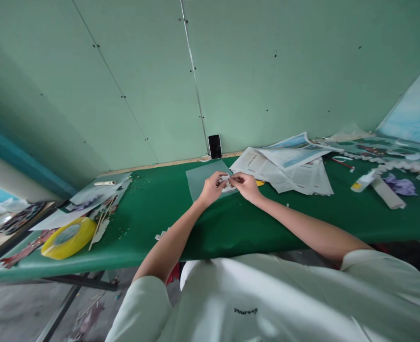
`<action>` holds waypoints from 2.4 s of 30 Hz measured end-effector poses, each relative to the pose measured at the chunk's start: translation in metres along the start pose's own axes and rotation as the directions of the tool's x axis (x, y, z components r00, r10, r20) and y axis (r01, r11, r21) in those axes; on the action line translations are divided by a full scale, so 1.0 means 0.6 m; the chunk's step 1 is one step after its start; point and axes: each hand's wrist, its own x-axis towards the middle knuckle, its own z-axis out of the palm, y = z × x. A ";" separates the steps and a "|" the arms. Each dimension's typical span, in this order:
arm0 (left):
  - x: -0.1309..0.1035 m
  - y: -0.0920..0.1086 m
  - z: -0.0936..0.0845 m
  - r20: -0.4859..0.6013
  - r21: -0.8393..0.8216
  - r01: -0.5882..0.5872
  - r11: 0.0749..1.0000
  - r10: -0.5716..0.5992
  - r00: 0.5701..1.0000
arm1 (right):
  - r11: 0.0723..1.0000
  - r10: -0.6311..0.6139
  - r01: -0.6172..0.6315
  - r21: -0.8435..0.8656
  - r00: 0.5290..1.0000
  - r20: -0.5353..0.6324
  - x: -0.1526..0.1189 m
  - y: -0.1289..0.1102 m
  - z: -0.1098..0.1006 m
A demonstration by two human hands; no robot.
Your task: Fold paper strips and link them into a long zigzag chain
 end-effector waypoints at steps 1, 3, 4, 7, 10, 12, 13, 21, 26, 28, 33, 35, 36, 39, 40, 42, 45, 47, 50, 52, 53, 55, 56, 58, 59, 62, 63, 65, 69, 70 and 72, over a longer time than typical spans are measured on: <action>0.000 0.002 0.001 -0.006 -0.010 0.006 1.000 -0.006 1.000 | 1.000 0.015 -0.015 0.022 1.000 0.001 0.001 0.000 0.000; -0.001 0.005 0.003 -0.018 -0.028 0.019 0.999 -0.019 1.000 | 0.999 0.015 -0.015 0.044 1.000 -0.002 0.001 -0.002 -0.001; -0.001 0.006 0.005 -0.020 -0.031 0.023 0.999 -0.023 1.000 | 0.999 0.003 -0.003 0.043 1.000 -0.007 0.001 -0.003 -0.002; -0.001 0.002 0.007 -0.030 0.004 0.008 1.000 -0.008 1.000 | 0.997 -0.082 0.081 -0.005 0.996 -0.023 -0.003 -0.010 -0.004; -0.004 -0.003 0.007 -0.050 0.091 -0.030 0.995 0.035 0.998 | 0.973 -0.212 0.212 -0.091 0.977 0.005 -0.006 -0.020 -0.006; -0.008 -0.004 0.006 -0.075 0.160 -0.052 0.986 0.065 0.995 | 0.948 -0.293 0.294 -0.123 0.956 0.029 -0.007 -0.026 -0.007; -0.011 -0.003 0.006 -0.091 0.191 -0.066 0.979 0.085 0.992 | 0.936 -0.326 0.327 -0.128 0.945 0.030 -0.008 -0.028 -0.007; -0.021 0.008 0.005 -0.097 0.402 -0.233 0.885 0.294 0.951 | 0.940 -0.321 0.320 -0.116 0.947 0.016 -0.008 -0.017 -0.008; -0.017 0.007 0.004 -0.069 0.442 -0.319 0.838 0.387 0.920 | 0.952 -0.299 0.298 -0.068 0.954 -0.006 -0.010 -0.016 -0.007; -0.015 0.007 0.003 -0.043 0.444 -0.343 0.828 0.401 0.915 | 0.959 -0.280 0.279 -0.055 0.960 -0.015 -0.010 -0.019 -0.005; -0.013 0.007 0.001 -0.005 0.447 -0.375 0.812 0.422 0.907 | 0.957 -0.287 0.286 -0.054 0.958 -0.014 -0.007 -0.023 -0.005; -0.013 0.008 0.001 -0.004 0.453 -0.383 0.805 0.431 0.902 | 0.952 -0.301 0.300 -0.059 0.953 -0.012 -0.007 -0.025 -0.006; -0.013 0.008 0.001 -0.004 0.456 -0.386 0.802 0.436 0.900 | 0.950 -0.308 0.306 -0.063 0.951 -0.014 -0.007 -0.026 -0.006; -0.014 0.010 0.000 -0.001 0.456 -0.388 0.801 0.436 0.900 | 0.946 -0.314 0.312 -0.083 0.950 -0.005 -0.007 -0.026 -0.008; -0.014 0.011 0.000 -0.001 0.453 -0.386 0.804 0.434 0.901 | 0.946 -0.311 0.310 -0.090 0.950 0.000 -0.007 -0.025 -0.008; -0.014 0.013 0.000 -0.008 0.447 -0.381 0.810 0.429 0.903 | 0.946 -0.311 0.310 -0.094 0.950 0.004 -0.007 -0.023 -0.008; -0.015 0.015 0.000 -0.020 0.437 -0.374 0.818 0.424 0.905 | 0.942 -0.323 0.321 -0.096 0.946 -0.007 -0.007 -0.019 -0.008; -0.016 0.017 0.000 -0.023 0.426 -0.366 0.827 0.414 0.910 | 0.938 -0.334 0.330 -0.103 0.943 -0.017 -0.007 -0.018 -0.008; -0.017 0.020 0.001 -0.036 0.412 -0.343 0.844 0.391 0.919 | 0.933 -0.350 0.345 -0.106 0.936 -0.027 -0.008 -0.022 -0.007; -0.018 0.021 0.002 -0.043 0.411 -0.331 0.850 0.381 0.924 | 0.927 -0.367 0.363 -0.095 0.930 -0.030 -0.009 -0.025 -0.006; -0.018 0.022 0.002 -0.044 0.413 -0.331 0.849 0.382 0.923 | 0.924 -0.376 0.372 -0.089 0.926 -0.031 -0.009 -0.026 -0.006; -0.017 0.020 0.003 -0.040 0.417 -0.342 0.842 0.393 0.919 | 0.922 -0.381 0.377 -0.083 0.924 -0.031 -0.010 -0.027 -0.006; -0.017 0.019 0.003 -0.037 0.418 -0.349 0.839 0.400 0.916 | 0.923 -0.378 0.375 -0.086 0.925 -0.029 -0.010 -0.027 -0.006; -0.017 0.017 0.003 -0.032 0.421 -0.356 0.835 0.405 0.914 | 0.925 -0.371 0.368 -0.100 0.928 -0.021 -0.011 -0.026 -0.006; -0.017 0.016 0.002 -0.028 0.420 -0.357 0.834 0.405 0.914 | 0.925 -0.370 0.366 -0.107 0.929 -0.016 -0.011 -0.026 -0.007; -0.017 0.012 -0.001 -0.013 0.411 -0.372 0.832 0.414 0.910 | 0.923 -0.370 0.367 -0.116 0.929 -0.002 -0.013 -0.026 -0.008; -0.017 0.011 -0.002 -0.010 0.412 -0.381 0.828 0.422 0.906 | 0.922 -0.372 0.370 -0.114 0.928 0.002 -0.013 -0.026 -0.008; -0.016 0.009 -0.003 -0.001 0.424 -0.404 0.810 0.447 0.895 | 0.916 -0.385 0.384 -0.115 0.923 0.012 -0.012 -0.026 -0.009; -0.014 0.007 -0.003 0.023 0.457 -0.470 0.755 0.518 0.855 | 0.872 -0.468 0.465 -0.156 0.884 0.018 -0.008 -0.023 -0.011; -0.013 0.007 -0.002 0.017 0.464 -0.481 0.744 0.536 0.844 | 0.851 -0.503 0.498 -0.166 0.864 0.016 -0.007 -0.022 -0.011; -0.012 0.005 -0.001 -0.008 0.479 -0.482 0.734 0.553 0.833 | 0.806 -0.570 0.563 -0.184 0.821 0.018 -0.005 -0.021 -0.012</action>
